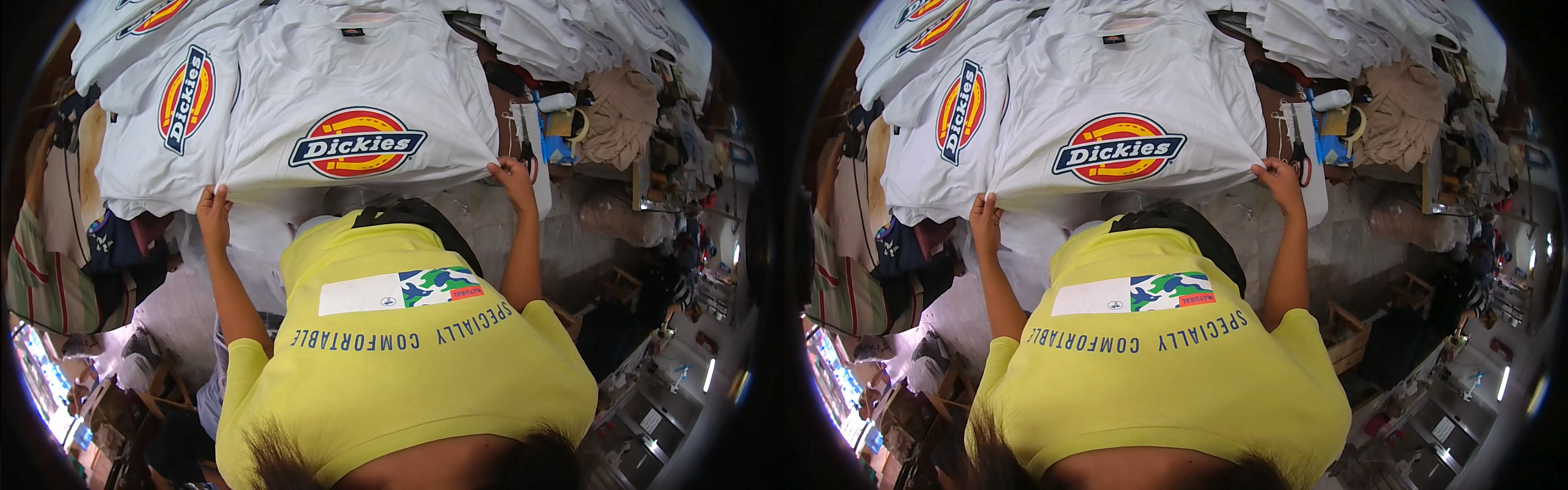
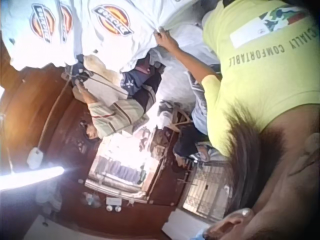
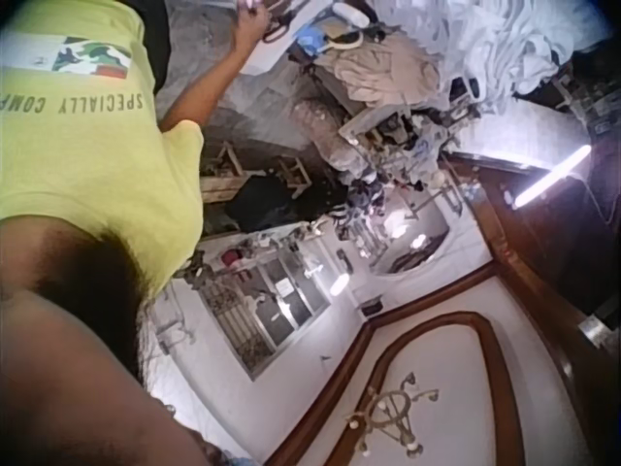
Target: The person uses shears to cut loose threads from several white t-shirts, turns them over, and stacks them into a pile on a work table.
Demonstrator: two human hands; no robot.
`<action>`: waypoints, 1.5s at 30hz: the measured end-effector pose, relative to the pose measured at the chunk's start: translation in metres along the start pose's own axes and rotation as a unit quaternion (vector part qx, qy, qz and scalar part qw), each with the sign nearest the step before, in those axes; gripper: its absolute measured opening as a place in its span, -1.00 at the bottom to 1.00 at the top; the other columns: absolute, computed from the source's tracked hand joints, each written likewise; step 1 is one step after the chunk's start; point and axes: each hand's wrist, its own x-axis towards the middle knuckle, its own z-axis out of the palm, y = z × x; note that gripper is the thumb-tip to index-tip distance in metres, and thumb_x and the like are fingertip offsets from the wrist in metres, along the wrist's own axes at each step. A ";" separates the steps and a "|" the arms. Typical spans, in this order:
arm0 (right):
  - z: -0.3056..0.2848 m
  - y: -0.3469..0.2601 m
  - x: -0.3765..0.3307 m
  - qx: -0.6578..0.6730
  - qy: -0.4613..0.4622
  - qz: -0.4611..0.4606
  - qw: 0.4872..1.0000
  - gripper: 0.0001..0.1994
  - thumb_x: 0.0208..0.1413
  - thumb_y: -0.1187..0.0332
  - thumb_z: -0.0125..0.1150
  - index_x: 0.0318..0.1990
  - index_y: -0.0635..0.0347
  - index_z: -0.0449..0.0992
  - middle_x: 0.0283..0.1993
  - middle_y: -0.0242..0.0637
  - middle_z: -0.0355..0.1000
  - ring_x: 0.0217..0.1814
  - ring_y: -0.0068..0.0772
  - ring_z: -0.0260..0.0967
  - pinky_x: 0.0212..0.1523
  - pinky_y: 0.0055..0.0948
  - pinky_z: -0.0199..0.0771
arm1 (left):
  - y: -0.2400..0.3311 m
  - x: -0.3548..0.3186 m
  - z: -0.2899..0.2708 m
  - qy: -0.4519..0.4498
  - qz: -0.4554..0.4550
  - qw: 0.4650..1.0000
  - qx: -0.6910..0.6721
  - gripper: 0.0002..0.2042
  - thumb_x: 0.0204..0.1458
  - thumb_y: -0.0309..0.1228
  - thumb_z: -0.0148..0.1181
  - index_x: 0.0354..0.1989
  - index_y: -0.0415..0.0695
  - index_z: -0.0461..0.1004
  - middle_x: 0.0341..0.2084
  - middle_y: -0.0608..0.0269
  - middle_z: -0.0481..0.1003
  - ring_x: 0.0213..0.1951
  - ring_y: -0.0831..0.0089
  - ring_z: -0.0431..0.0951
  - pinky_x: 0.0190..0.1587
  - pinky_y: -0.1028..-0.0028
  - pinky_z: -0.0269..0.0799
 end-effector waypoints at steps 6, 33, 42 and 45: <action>-0.013 0.017 -0.023 0.247 0.044 0.043 0.967 -0.79 -0.11 0.43 0.31 -0.32 0.17 0.40 -0.47 -0.48 0.34 -0.39 -0.63 0.28 -0.31 -0.66 0.23 | 0.007 -0.009 -0.012 0.033 -0.004 0.994 -0.107 -0.90 0.05 -0.50 0.07 -0.30 -0.10 0.30 -0.47 0.36 0.44 -0.42 0.61 0.44 -0.38 0.63 0.35; 0.141 -0.060 0.158 -0.511 0.147 -0.339 0.776 -0.45 0.16 0.00 -0.21 0.25 0.03 0.06 0.32 -0.35 0.00 0.35 -0.39 -0.07 0.27 -0.17 -0.13 | 0.024 0.163 0.155 -0.102 0.410 0.595 0.684 -0.38 0.07 0.04 -0.19 0.24 -0.09 0.04 0.24 0.22 0.05 0.27 0.37 0.00 0.25 0.19 -0.17; 0.119 -0.078 0.210 -0.363 0.105 -0.367 0.850 -0.59 0.13 0.34 -0.07 0.16 0.04 0.21 0.22 -0.30 0.17 0.27 -0.32 0.07 0.20 -0.30 0.06 | 0.052 0.206 0.174 -0.047 0.439 0.654 0.614 -0.58 0.04 -0.16 -0.01 0.05 -0.07 0.26 -0.06 0.24 0.32 -0.01 0.28 0.29 -0.04 0.28 0.14; 0.113 -0.081 0.218 -0.257 0.090 -0.415 0.868 -0.59 0.02 0.52 0.02 0.09 0.10 0.30 0.14 -0.27 0.26 0.21 -0.25 0.16 0.15 -0.38 0.16 | 0.068 0.220 0.177 -0.042 0.513 0.628 0.584 -0.72 0.03 -0.21 0.02 -0.14 -0.08 0.33 -0.19 0.18 0.40 -0.13 0.23 0.37 -0.13 0.29 0.21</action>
